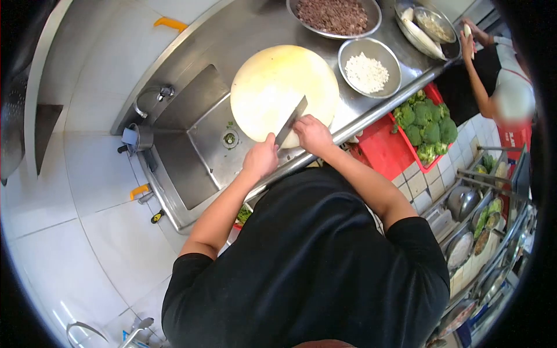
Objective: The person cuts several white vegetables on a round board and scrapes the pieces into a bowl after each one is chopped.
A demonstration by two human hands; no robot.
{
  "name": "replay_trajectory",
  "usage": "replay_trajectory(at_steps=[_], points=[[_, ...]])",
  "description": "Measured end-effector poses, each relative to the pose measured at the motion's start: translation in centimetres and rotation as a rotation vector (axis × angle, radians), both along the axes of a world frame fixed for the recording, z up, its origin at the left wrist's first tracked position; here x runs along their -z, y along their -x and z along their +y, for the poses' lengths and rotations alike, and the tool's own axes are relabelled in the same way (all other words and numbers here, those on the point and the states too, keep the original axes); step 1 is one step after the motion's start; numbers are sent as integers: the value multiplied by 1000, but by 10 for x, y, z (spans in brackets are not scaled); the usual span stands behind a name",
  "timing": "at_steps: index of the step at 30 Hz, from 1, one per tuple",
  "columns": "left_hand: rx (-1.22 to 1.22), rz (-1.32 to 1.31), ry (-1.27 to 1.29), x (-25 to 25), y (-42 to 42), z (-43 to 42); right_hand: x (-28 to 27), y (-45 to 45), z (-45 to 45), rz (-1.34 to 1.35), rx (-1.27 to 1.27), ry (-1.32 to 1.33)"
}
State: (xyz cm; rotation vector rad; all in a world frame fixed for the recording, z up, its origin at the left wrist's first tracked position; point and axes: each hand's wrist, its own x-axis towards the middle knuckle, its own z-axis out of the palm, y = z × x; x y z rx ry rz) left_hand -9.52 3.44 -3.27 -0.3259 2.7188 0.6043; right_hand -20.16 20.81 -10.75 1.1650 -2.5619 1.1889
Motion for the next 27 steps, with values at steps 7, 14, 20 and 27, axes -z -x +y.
replay_trajectory(at_steps=[7, 14, 20, 27], points=[[-55, 47, -88, -16, -10, 4, -89, 36, -35, 88, -11, 177], [-12, -65, -113, -5, -1, 2, -25, 83, -106, 95, -173, -692], [-38, -66, -150, -3, -5, -3, -29, 95, -113, 94, -315, -889], [-33, -48, -170, 0, 0, -14, -42, 102, -112, 265, -342, -886]])
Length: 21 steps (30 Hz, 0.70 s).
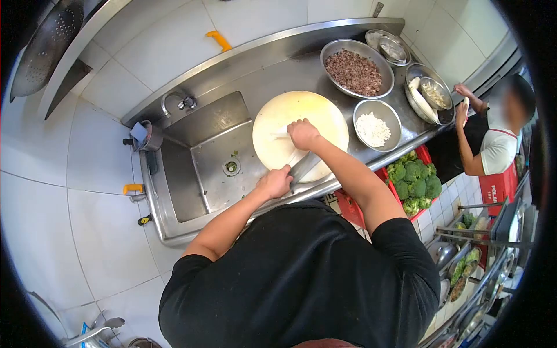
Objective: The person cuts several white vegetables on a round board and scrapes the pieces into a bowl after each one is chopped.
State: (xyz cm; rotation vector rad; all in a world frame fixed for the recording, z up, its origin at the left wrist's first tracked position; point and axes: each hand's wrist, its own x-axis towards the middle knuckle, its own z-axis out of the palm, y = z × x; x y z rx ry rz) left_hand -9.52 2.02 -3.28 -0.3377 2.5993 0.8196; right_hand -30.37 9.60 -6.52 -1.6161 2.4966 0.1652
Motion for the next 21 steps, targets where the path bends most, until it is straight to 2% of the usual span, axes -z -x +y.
replay_trajectory(at_steps=[3, 4, 7, 10, 13, 14, 17, 21], points=[[9, 24, -25, 9, 2, -9, -27, 12, 17, -212, 186, 476], [-14, -8, -35, 8, 3, -12, -37, 6, 31, -144, 187, 757], [-72, -41, -34, 7, 10, -24, -45, -15, 64, -230, 200, 899], [-124, 6, 15, 22, 18, -42, -16, -39, 88, -235, 185, 876], [-131, 24, 74, 16, 27, -50, 22, -60, 105, -195, 145, 814], [-116, 28, 84, -1, 27, -46, 40, -64, 111, -171, 116, 774], [-42, 19, 133, -25, 17, -34, 53, -80, 120, -131, 148, 739], [-36, -6, 141, -14, -1, -17, 54, -92, 113, -135, 208, 790]])
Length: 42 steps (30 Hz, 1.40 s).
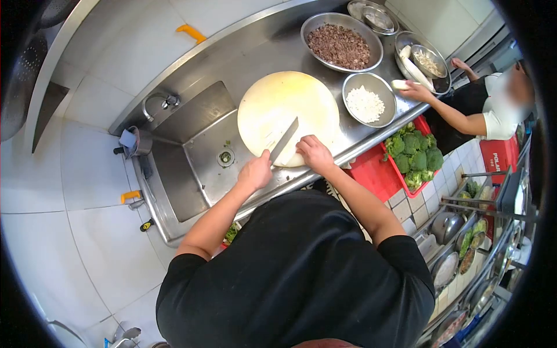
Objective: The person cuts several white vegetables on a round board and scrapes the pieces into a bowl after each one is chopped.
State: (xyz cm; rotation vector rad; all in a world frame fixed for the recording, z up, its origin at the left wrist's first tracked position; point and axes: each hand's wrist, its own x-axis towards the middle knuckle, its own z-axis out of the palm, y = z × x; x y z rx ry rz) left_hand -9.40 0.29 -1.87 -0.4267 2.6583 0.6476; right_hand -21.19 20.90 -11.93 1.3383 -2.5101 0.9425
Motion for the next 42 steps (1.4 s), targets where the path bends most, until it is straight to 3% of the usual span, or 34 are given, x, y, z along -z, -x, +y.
replay_trajectory(at_steps=[11, 14, 17, 23, 27, 33, 36, 42], points=[[67, 2, 43, -25, -15, 3, 2, 3, -17, -75, 8, -55], [55, -99, 57, -34, -16, 7, 4, 2, -17, -76, 20, -20], [27, -132, 64, -9, -1, 19, 4, 0, -17, -99, 36, 2], [116, -13, 56, -21, -6, 8, 7, -3, -15, -106, 60, 40], [31, -119, 86, -5, -8, 23, 7, -4, -13, -100, 64, 39], [88, -75, 76, -23, -11, 10, 6, -5, -12, -74, 60, 42], [13, -78, 41, -3, -6, 19, 8, -4, -12, -78, 54, 33], [-18, 85, -43, 0, 19, 7, 3, 2, -13, -142, 36, 37]])
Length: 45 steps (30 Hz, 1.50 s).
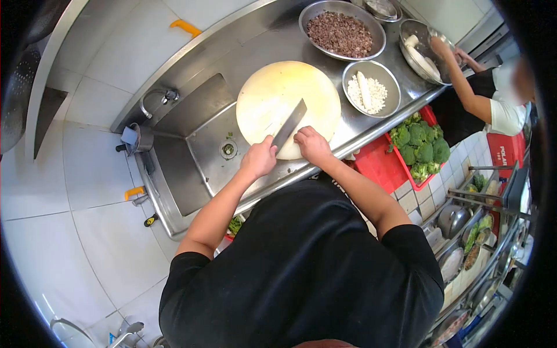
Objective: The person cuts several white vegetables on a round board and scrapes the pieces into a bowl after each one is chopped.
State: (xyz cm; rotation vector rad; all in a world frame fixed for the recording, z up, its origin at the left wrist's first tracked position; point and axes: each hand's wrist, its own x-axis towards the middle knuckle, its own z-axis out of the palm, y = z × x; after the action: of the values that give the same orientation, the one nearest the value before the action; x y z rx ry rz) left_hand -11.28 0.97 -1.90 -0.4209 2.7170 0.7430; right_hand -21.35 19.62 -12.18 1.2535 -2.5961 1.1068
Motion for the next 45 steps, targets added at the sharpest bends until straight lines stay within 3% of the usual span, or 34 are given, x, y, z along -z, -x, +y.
replay_trajectory(at_steps=[3, 6, 9, 12, 15, 19, 23, 26, 30, 34, 38, 43, 45], points=[[-123, 32, 16, -18, -3, -4, 3, 4, -7, 9, 9, 24], [-110, 115, 45, -19, -10, -13, -3, 12, -14, -124, 165, 222], [-88, 48, 52, -23, -22, -10, -32, 27, -10, -515, 508, 499], [-102, 248, 26, -9, -39, -3, -78, 51, -2, -33, 335, 399], [-97, 254, 38, 4, -46, -3, -103, 65, -13, -365, -27, -70], [-82, 193, 66, 0, -53, -1, -85, 65, -48, -376, -91, -449], [-70, 224, 48, 9, -61, -3, -58, 66, -80, -136, -159, -637], [-70, 210, 15, -1, -63, -4, -58, 67, -102, -77, -74, -390], [-47, 81, -52, -10, -58, 2, -57, 78, -132, 32, -178, -411], [-30, 19, -138, 0, -45, 1, -40, 85, -150, 230, -145, -785], [-32, 0, -162, 22, -36, -15, -54, 91, -147, 101, -213, -731], [-88, -13, -180, 38, -37, -34, -96, 89, -107, 151, -136, -43], [-124, -37, -186, 35, -34, -40, -100, 77, -80, 152, -164, 16]])
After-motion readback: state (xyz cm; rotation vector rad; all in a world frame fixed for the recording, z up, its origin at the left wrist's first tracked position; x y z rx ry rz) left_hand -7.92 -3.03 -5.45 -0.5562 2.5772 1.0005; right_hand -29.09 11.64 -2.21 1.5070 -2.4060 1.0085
